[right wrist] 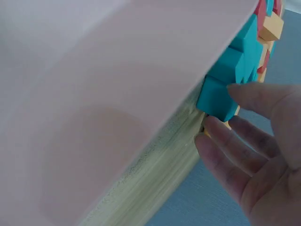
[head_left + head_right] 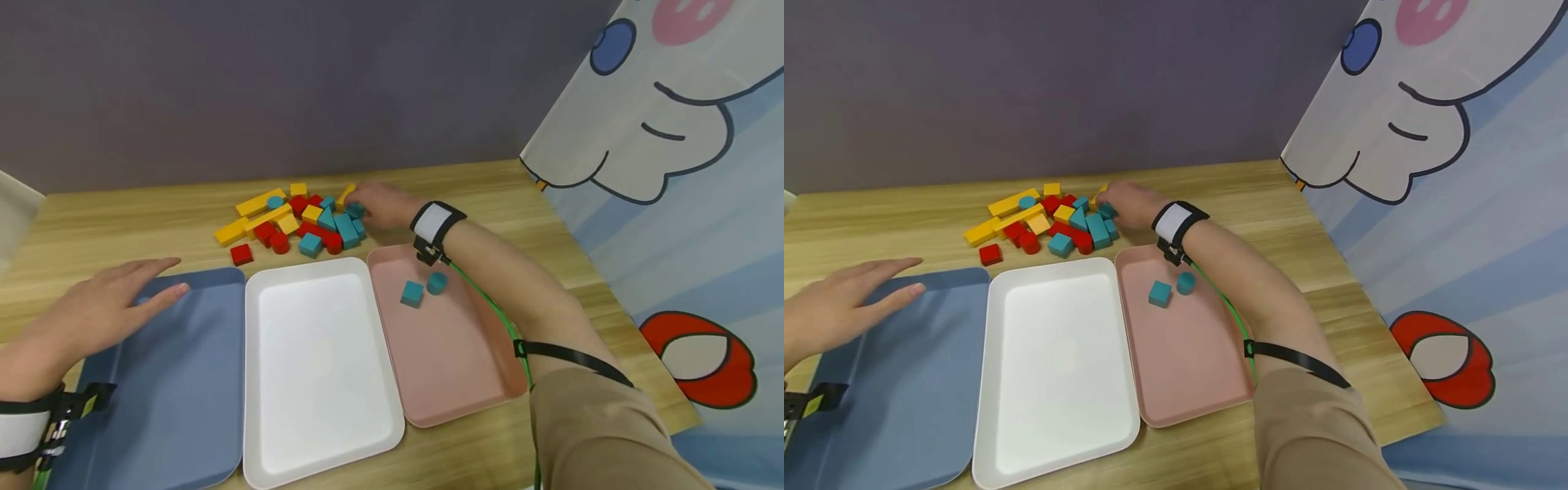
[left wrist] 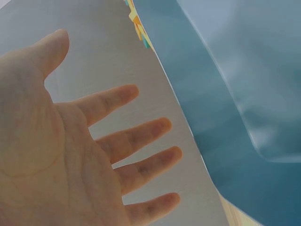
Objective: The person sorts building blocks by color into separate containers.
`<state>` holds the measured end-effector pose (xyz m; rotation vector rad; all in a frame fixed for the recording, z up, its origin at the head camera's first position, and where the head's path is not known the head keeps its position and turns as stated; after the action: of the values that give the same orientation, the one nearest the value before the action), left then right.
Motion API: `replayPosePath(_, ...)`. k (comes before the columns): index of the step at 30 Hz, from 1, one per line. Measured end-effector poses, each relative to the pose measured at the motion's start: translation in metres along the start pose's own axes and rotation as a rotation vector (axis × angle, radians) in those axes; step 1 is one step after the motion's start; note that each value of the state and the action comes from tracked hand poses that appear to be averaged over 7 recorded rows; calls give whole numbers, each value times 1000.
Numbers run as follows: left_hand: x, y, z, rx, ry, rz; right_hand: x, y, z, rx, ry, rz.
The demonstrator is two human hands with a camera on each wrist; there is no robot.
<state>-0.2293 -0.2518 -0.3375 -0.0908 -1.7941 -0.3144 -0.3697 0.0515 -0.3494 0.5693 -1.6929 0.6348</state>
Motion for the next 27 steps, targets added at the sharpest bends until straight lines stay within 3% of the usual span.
replayPosePath(13, -1, -1, -1, -12, 35, 28, -10, 11, -2, -26, 31, 96)
replayPosePath(18, 1, -3, -3, -3, 86, 16, 7, 15, -25, -35, 60, 111)
replayPosePath(27, 3, -4, -6, 29, 97, -3, 53, -12, -89, 116, 193, 82)
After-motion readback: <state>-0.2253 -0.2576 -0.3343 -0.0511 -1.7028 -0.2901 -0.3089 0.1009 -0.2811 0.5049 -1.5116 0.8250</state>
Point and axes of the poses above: each hand's wrist, its own z-axis towards the middle knuckle, its own x-axis out of the back of the hand, y = z × x, the point moved 10 cm from there along z, towards the middle knuckle
